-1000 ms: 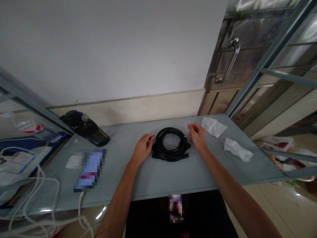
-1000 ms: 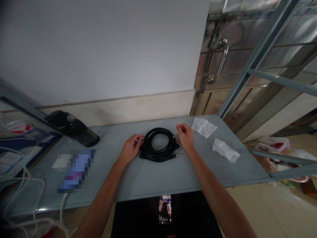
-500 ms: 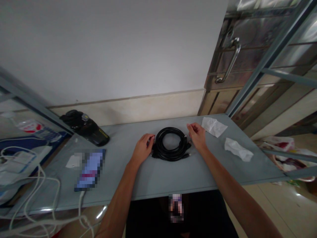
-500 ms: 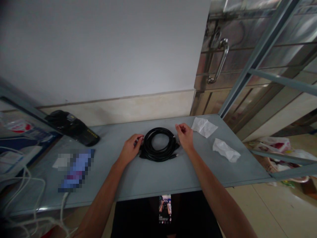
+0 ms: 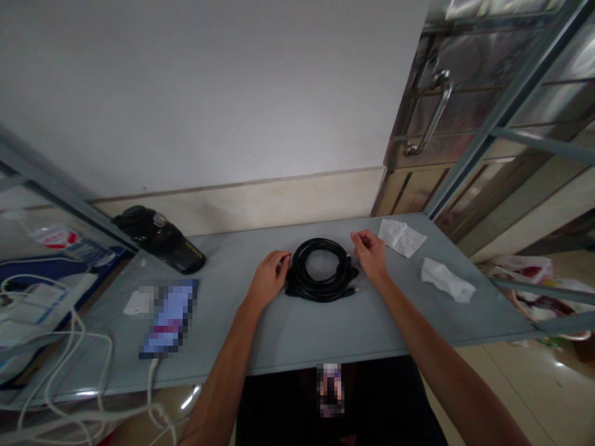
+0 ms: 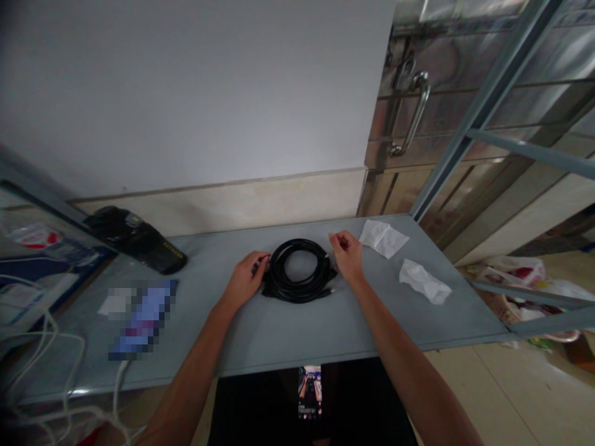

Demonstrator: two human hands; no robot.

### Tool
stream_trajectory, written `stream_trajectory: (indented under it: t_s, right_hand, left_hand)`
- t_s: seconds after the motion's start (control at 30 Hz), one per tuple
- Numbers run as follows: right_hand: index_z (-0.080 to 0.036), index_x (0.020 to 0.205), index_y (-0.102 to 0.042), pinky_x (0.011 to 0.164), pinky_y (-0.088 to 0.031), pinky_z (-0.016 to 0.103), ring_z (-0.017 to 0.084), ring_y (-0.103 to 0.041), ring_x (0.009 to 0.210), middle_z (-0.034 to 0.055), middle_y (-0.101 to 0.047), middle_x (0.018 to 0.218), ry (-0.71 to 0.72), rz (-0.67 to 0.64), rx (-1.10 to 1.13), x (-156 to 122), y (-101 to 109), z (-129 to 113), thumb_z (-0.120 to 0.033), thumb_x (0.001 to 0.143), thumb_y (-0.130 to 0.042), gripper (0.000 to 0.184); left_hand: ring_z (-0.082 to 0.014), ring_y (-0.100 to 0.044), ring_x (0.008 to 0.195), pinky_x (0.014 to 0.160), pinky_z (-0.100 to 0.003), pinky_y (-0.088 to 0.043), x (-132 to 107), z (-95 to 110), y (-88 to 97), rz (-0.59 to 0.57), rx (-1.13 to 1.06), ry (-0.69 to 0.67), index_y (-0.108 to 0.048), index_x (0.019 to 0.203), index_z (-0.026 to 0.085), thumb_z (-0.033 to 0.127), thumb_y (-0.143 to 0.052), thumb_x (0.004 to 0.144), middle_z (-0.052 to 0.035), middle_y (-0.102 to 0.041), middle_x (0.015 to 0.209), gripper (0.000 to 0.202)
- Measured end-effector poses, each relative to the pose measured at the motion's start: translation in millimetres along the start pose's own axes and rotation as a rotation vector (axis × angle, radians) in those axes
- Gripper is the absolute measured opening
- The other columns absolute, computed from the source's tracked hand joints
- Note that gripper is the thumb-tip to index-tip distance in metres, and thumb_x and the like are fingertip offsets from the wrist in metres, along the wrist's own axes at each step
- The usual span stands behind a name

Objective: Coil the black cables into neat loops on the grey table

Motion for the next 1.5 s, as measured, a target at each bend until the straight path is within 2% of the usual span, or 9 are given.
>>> stream_trajectory:
  t_s: [0.23, 0.4, 0.53, 0.7, 0.77, 0.83, 1.03, 1.27, 1.5]
  right_hand:
    - [-0.026, 0.076, -0.058, 0.056, -0.035, 0.032, 0.016, -0.045, 0.059, -0.003, -0.05, 0.061, 0.004, -0.001, -0.028, -2, 0, -6, -0.086, 0.096, -0.068, 0.064]
    - [-0.026, 0.086, -0.062, 0.065, -0.045, 0.033, 0.018, -0.053, 0.066, 0.0002, -0.06, 0.072, 0.165, -0.013, -0.137, -13, 1, -29, -0.074, 0.103, -0.065, 0.052]
    - [-0.025, 0.11, -0.07, 0.088, -0.056, 0.042, 0.025, -0.067, 0.085, 0.0057, -0.073, 0.091, 0.356, -0.263, -0.274, -37, -1, -59, -0.066, 0.103, -0.071, 0.041]
    - [-0.023, 0.146, -0.067, 0.115, -0.051, 0.057, 0.041, -0.069, 0.128, 0.0183, -0.073, 0.139, 0.575, -0.626, -0.567, -86, -17, -75, -0.081, 0.089, -0.085, 0.083]
    - [-0.021, 0.145, -0.069, 0.114, -0.052, 0.057, 0.041, -0.069, 0.124, 0.0193, -0.073, 0.137, 0.626, -0.671, -0.689, -100, -25, -69, -0.081, 0.091, -0.083, 0.082]
    - [-0.019, 0.134, -0.074, 0.111, -0.053, 0.056, 0.039, -0.071, 0.119, 0.0186, -0.076, 0.128, 0.672, -0.68, -0.788, -106, -33, -58, -0.073, 0.1, -0.078, 0.064]
    - [-0.02, 0.111, -0.077, 0.102, -0.054, 0.048, 0.034, -0.072, 0.108, 0.0146, -0.078, 0.11, 0.751, -0.636, -0.895, -80, -38, -34, -0.065, 0.107, -0.074, 0.045]
    - [-0.019, 0.108, -0.076, 0.1, -0.055, 0.047, 0.035, -0.075, 0.106, 0.0145, -0.079, 0.11, 0.668, -0.541, -1.012, -36, -15, -19, -0.067, 0.111, -0.065, 0.048]
    - [-0.023, 0.114, -0.076, 0.093, -0.057, 0.045, 0.033, -0.077, 0.103, 0.0141, -0.079, 0.113, 0.586, -0.539, -0.887, -22, -6, -27, -0.059, 0.12, -0.042, 0.05]
  left_hand:
    - [-0.0261, -0.075, 0.101, 0.098, -0.043, -0.06, 0, 0, -0.2, -0.01, 0.006, 0.013, -0.073, 0.121, 0.024, 0.038, -0.052, 0.118, -0.0088, -0.079, 0.112, 0.025]
    - [-0.0262, -0.075, 0.103, 0.1, -0.044, -0.06, 0, 0, 0.7, -0.01, -0.005, 0.01, -0.073, 0.121, 0.025, 0.038, -0.05, 0.119, -0.0096, -0.079, 0.115, 0.026]
    - [-0.0276, -0.076, 0.106, 0.102, -0.045, -0.06, 0, 0, 1.1, 0.004, -0.028, 0.014, -0.074, 0.122, 0.024, 0.038, -0.051, 0.119, -0.0104, -0.079, 0.115, 0.026]
    - [-0.0283, -0.075, 0.111, 0.104, -0.046, -0.06, -1, 2, 0.5, -0.014, -0.03, 0.005, -0.073, 0.125, 0.024, 0.038, -0.051, 0.119, -0.0113, -0.079, 0.118, 0.027]
    - [-0.0284, -0.075, 0.112, 0.104, -0.046, -0.06, -1, 3, 0.6, -0.012, -0.03, 0.003, -0.073, 0.125, 0.024, 0.038, -0.05, 0.12, -0.0114, -0.078, 0.118, 0.028]
    - [-0.0282, -0.075, 0.111, 0.104, -0.045, -0.06, -2, 3, 0.8, -0.009, -0.034, 0.002, -0.073, 0.124, 0.024, 0.038, -0.05, 0.12, -0.0111, -0.078, 0.117, 0.028]
    - [-0.0275, -0.075, 0.111, 0.104, -0.045, -0.06, -3, 2, 0.9, 0.027, -0.065, -0.011, -0.073, 0.123, 0.024, 0.034, -0.052, 0.118, -0.0112, -0.079, 0.119, 0.024]
    - [-0.0285, -0.075, 0.112, 0.107, -0.047, -0.06, -5, 0, 2.1, 0.06, -0.072, -0.008, -0.073, 0.123, 0.024, 0.035, -0.052, 0.117, -0.0121, -0.079, 0.119, 0.025]
    - [-0.0275, -0.075, 0.108, 0.108, -0.047, -0.06, -6, 1, 3.2, 0.082, -0.112, -0.028, -0.075, 0.12, 0.025, 0.036, -0.052, 0.117, -0.0106, -0.079, 0.116, 0.025]
Point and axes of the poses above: each hand's wrist, its own x-axis towards the middle knuckle, its own y-axis out of the back of the hand, z = x × y, the point moved 2 cm from there along x, towards the middle knuckle
